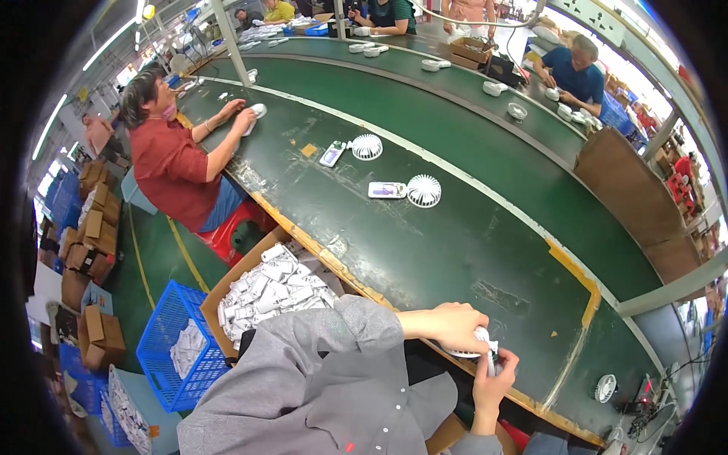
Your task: The person assembles small handheld portable fans by hand, combining fan housings, circuit boards, batteries, and plastic casings from various handheld fan components.
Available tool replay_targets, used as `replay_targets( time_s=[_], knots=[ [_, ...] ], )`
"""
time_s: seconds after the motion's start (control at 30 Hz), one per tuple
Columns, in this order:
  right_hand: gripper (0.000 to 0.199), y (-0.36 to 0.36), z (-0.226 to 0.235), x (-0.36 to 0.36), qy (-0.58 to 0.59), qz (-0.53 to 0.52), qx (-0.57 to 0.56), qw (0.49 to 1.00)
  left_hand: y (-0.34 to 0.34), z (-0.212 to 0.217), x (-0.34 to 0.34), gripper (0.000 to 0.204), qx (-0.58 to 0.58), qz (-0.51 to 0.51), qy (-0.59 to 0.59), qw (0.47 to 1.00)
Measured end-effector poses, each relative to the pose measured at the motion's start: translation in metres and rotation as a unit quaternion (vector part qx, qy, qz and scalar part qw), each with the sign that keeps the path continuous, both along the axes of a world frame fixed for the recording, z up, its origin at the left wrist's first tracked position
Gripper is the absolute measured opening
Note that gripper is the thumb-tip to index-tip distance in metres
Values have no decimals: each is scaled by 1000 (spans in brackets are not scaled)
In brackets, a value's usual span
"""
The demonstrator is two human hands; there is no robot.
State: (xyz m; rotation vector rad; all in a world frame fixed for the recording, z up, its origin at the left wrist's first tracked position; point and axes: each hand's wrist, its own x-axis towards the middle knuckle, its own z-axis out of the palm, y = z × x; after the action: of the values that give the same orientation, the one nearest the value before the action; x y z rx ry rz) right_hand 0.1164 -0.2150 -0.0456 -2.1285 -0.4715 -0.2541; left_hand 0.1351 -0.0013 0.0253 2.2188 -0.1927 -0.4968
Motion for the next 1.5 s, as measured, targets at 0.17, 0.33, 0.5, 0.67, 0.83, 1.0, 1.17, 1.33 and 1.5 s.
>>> replay_targets(
  time_s=[0.17, 0.33, 0.5, 0.67, 0.83, 1.0, 1.17, 1.33, 1.5],
  knots=[
    [23, -9, 13, -14, 258, 49, 197, 945, 2, 4, -6, 52, 128, -14, -196, 972],
    [31, -36, 36, -14, 381, 121, 234, 886, 13, 14, -12, 51, 112, -64, -265, 956],
    [20, -42, 30, -15, 393, 90, 328, 854, 11, 13, -15, 49, 89, -30, -318, 944],
    [21, -40, 19, -16, 423, 46, 327, 844, 8, 8, -24, 50, 125, -36, -325, 937],
    [32, -38, 23, -22, 460, 80, 314, 827, 6, 12, -31, 49, 123, -25, -361, 924],
    [39, -48, 14, -33, 432, 28, 381, 817, 5, -2, -38, 51, 139, -12, -334, 932],
    [52, -51, 11, -45, 381, 54, 595, 706, 5, -15, -40, 47, 100, 21, -284, 953],
    [51, -44, 29, -37, 359, 277, 510, 731, -6, -12, -48, 61, -3, -11, -381, 924],
    [54, -44, 41, -38, 388, 226, 394, 802, -29, 6, -65, 40, -283, -103, -270, 914]
  ],
)
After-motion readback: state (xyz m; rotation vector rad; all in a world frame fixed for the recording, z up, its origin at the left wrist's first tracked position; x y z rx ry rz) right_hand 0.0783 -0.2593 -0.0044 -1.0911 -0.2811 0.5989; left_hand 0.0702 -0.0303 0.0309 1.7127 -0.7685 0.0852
